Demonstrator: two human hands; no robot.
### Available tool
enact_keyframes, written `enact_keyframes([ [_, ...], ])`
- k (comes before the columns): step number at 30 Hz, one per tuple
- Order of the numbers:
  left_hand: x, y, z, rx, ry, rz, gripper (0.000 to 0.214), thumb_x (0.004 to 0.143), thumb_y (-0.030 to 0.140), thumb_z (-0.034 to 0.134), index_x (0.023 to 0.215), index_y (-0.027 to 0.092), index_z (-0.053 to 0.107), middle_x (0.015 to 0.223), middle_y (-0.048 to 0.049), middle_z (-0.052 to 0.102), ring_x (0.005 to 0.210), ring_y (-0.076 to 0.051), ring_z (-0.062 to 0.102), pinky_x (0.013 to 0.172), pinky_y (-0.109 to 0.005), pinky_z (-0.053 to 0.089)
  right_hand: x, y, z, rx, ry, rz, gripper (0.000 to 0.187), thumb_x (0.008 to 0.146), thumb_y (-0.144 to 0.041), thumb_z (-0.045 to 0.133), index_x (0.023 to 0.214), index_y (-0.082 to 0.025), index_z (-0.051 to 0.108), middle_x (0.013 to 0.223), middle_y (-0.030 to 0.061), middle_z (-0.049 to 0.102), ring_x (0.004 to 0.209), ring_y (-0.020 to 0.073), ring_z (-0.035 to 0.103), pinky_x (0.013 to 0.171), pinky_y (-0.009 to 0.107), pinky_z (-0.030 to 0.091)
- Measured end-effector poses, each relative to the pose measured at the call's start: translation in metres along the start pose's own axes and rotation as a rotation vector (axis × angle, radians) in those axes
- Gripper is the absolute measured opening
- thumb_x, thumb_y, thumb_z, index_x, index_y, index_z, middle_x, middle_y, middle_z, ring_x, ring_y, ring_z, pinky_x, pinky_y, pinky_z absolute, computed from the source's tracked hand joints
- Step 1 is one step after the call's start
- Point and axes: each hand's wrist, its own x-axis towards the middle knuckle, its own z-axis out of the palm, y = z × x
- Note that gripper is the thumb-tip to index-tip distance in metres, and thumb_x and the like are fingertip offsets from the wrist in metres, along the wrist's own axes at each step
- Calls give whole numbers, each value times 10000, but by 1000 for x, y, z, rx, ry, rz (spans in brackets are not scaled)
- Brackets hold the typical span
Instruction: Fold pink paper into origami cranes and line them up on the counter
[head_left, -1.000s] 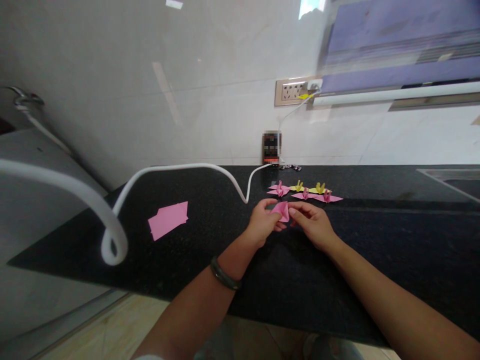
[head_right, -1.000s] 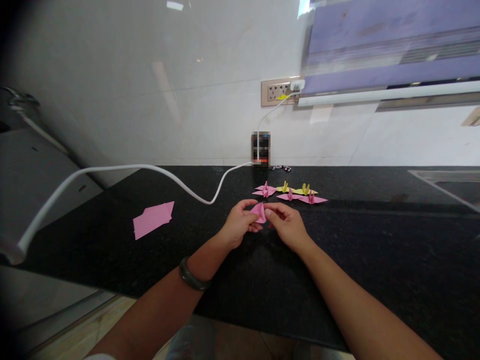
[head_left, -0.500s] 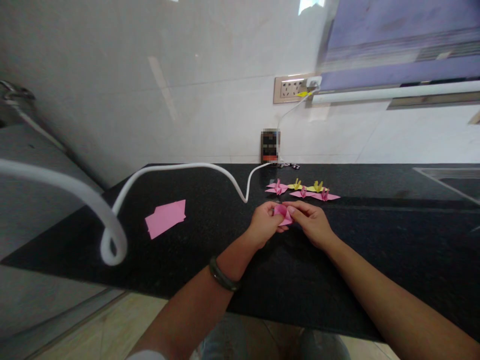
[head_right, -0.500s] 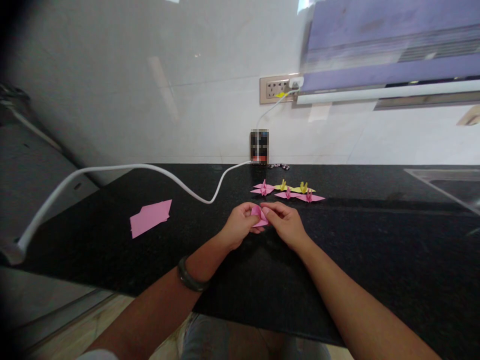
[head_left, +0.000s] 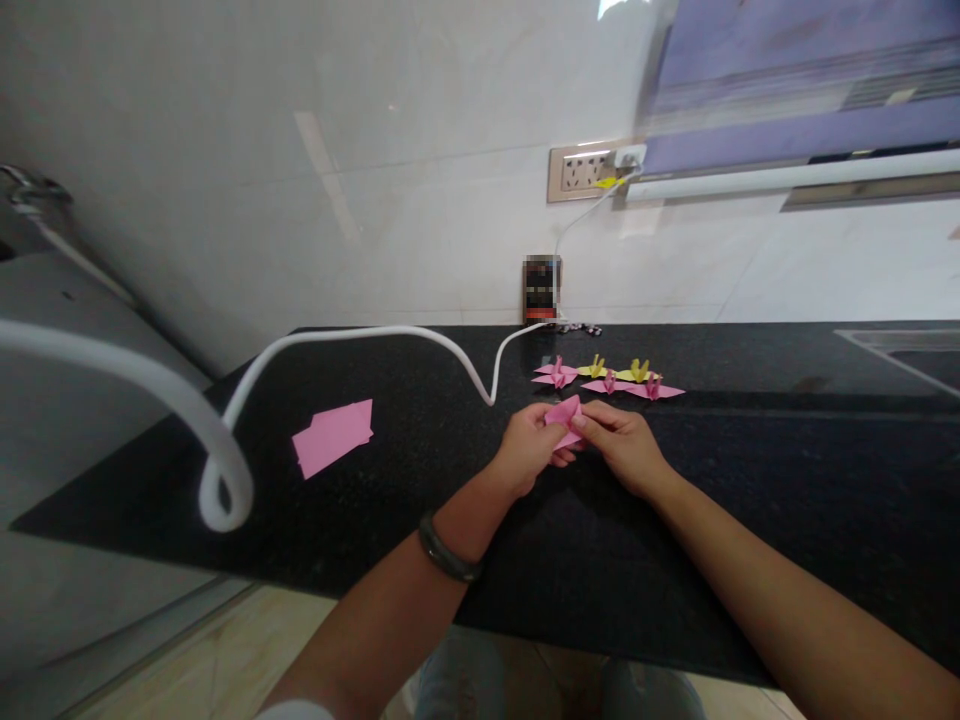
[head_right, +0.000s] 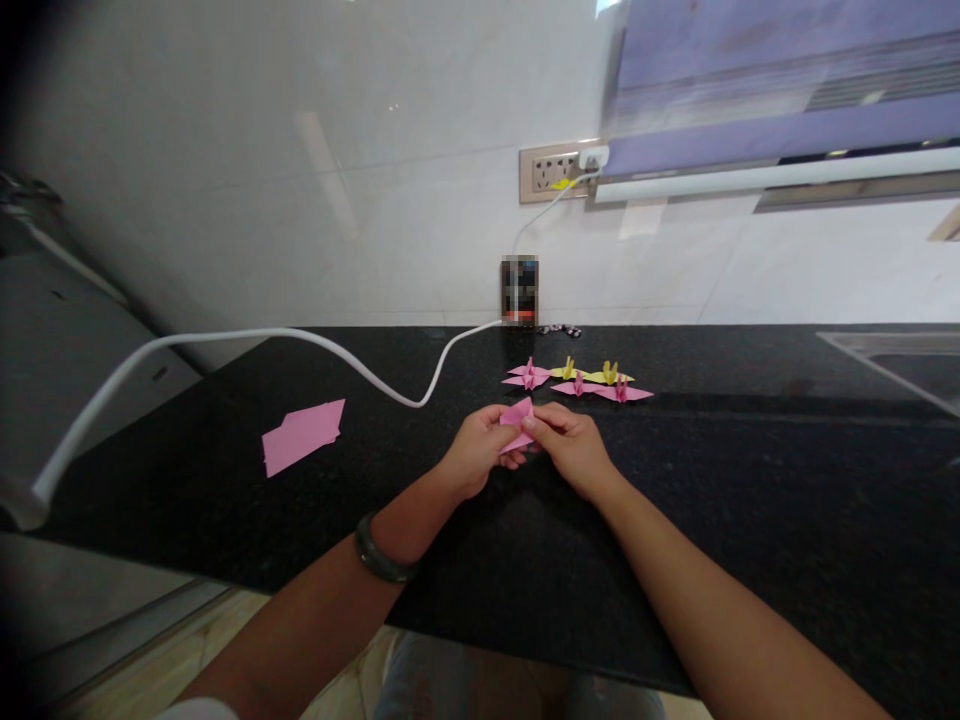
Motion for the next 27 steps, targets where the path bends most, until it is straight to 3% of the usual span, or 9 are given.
enact_keyframes([
  [5, -2, 0, -1, -20, -53, 52, 285, 682, 313, 545, 874, 108, 495, 640, -41, 590, 445, -49, 504, 413, -150, 393, 1, 3, 2, 111, 31, 77, 280, 683, -384, 547, 841, -171, 637, 727, 23, 551, 599, 109, 461, 534, 240, 401],
  [13, 1, -4, -4, -13, -62, 78, 227, 666, 288, 555, 789, 100, 521, 562, 2, 523, 391, -32, 444, 369, -146, 335, 1, 4, 1, 312, -42, 166, 273, 686, -394, 546, 784, -152, 626, 733, 31, 535, 606, 112, 476, 534, 250, 417],
  [27, 0, -2, -3, 87, -61, 115, 198, 654, 274, 542, 764, 110, 527, 552, 15, 501, 390, -33, 401, 356, -152, 316, 1, 5, 2, 211, 20, 136, 276, 673, -402, 551, 762, -157, 640, 680, 21, 559, 544, 98, 462, 505, 237, 383],
])
